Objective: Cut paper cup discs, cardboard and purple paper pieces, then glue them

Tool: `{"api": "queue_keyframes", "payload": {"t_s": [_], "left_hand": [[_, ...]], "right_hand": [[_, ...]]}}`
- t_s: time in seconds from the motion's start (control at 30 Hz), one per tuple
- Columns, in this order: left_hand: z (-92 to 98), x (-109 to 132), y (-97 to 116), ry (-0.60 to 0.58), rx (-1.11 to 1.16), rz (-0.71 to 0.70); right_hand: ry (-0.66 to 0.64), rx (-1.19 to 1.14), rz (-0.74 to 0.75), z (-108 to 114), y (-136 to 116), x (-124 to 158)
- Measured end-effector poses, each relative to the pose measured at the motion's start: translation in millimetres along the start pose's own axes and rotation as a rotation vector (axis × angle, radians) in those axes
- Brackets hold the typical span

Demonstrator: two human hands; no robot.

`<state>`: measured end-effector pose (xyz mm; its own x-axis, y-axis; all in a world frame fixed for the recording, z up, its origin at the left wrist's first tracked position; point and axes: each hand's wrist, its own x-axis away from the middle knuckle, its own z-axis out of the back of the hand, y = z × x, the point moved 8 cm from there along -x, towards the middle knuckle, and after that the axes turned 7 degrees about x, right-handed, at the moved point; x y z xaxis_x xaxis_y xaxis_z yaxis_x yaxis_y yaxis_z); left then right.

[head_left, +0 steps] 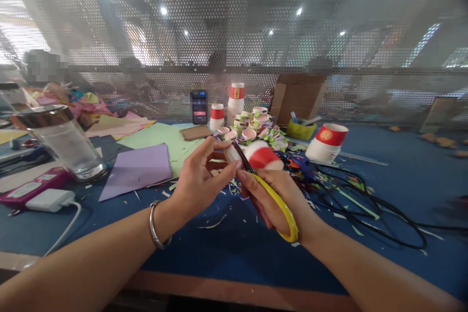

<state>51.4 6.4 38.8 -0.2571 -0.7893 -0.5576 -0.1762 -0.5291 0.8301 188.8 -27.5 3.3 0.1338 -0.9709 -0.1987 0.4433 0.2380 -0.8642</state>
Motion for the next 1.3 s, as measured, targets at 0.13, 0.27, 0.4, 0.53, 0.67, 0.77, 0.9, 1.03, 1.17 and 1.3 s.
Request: {"api": "queue_keyframes", "payload": {"t_s": [0.13,0.27,0.4,0.53,0.67,0.77,0.9,1.03,1.17,1.3], "left_hand": [[7.3,-5.8,-5.9,0.073,0.096,0.073],[29.2,-16.4,-15.0,0.25,0.39,0.209],[42.4,-25.6,-20.8,0.289,0.573,0.33],[43.8,-26.8,-28.8,0.295,0.695,0.458],[35.1,-24.8,-31.2,0.23,0.739,0.562],[26.1,-19.0,-33.9,0.175,0.708,0.66],[18.2,-8.1,-41.0,0.13,0.538,0.739],[18.1,-6.5,-41.2,0.087,0.329,0.655],[19.8,-10.2,-39.6,0.022,0.193,0.58],[20.9,-14.6,-34.8,-0.022,0.115,0.492]], "right_hand": [[0.061,0.141,-0.046,8.1,1.9,-4.5],[0.083,0.432,0.017,13.2,-3.2,-8.8],[-0.066,0.635,0.11,-3.3,-5.8,-5.9],[-0.263,0.807,0.093,-24.7,-2.3,4.8],[-0.365,0.899,0.092,-34.6,-5.6,13.4],[-0.387,0.915,0.092,-35.1,-9.6,15.1],[-0.438,0.91,0.105,-36.9,-15.0,17.1],[-0.485,0.962,0.118,-39.4,-20.2,19.1],[-0.519,1.025,0.135,-42.6,-28.1,18.8],[-0.577,1.1,0.098,-40.9,-34.3,19.3]]}}
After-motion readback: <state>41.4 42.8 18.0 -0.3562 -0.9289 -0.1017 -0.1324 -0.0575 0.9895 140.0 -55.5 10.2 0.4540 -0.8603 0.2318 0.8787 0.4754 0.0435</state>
